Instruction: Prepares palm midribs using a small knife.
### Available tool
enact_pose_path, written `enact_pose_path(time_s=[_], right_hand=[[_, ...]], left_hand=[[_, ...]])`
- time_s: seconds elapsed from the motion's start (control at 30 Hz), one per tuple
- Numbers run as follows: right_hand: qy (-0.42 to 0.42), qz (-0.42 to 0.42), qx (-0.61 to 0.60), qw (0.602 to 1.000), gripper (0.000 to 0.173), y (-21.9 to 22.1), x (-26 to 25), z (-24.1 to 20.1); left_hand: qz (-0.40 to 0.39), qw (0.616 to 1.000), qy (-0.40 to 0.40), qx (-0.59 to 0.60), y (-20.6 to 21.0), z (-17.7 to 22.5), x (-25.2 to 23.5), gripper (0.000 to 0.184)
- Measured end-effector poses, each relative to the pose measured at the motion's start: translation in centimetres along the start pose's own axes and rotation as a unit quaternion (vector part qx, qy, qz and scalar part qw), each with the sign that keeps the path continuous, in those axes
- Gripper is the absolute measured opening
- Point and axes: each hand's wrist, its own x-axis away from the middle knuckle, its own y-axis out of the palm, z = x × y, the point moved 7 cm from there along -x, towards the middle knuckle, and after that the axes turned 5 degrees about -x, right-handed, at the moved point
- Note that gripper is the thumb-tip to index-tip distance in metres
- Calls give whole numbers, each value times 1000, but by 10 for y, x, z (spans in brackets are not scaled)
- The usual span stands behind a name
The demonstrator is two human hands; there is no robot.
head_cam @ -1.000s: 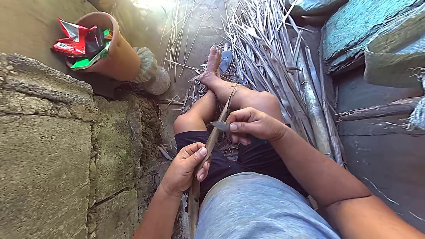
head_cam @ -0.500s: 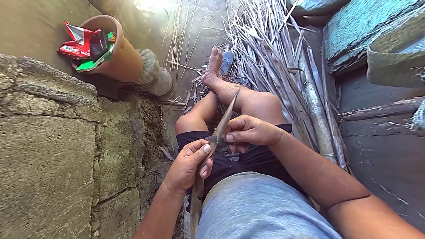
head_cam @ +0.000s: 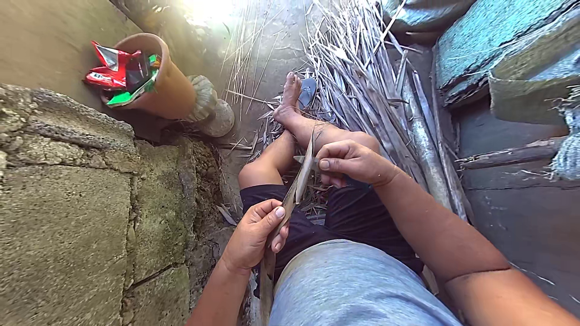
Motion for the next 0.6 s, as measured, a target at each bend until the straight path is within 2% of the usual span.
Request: enact_pose_path(time_s=[0.13, 0.2, 0.27, 0.43, 0.5, 0.6], right_hand=[[-14, 101, 8, 995, 23, -25, 2, -8], [-30, 166, -17, 986, 23, -38, 6, -12], [-22, 193, -51, 980, 21, -39, 9, -14], [75, 63, -109, 989, 41, 17, 9, 9], [85, 28, -141, 986, 40, 34, 9, 19], [77, 23, -166, 983, 37, 42, 10, 25]], left_hand=[[18, 1000, 4, -15, -6, -2, 3, 19], [41, 999, 6, -32, -10, -5, 5, 20], [78, 995, 16, -65, -13, -6, 5, 20], [112, 981, 48, -148, -7, 2, 1, 21], [115, 975, 63, -182, -2, 5, 0, 19], [130, 959, 83, -237, 3, 9, 3, 18]])
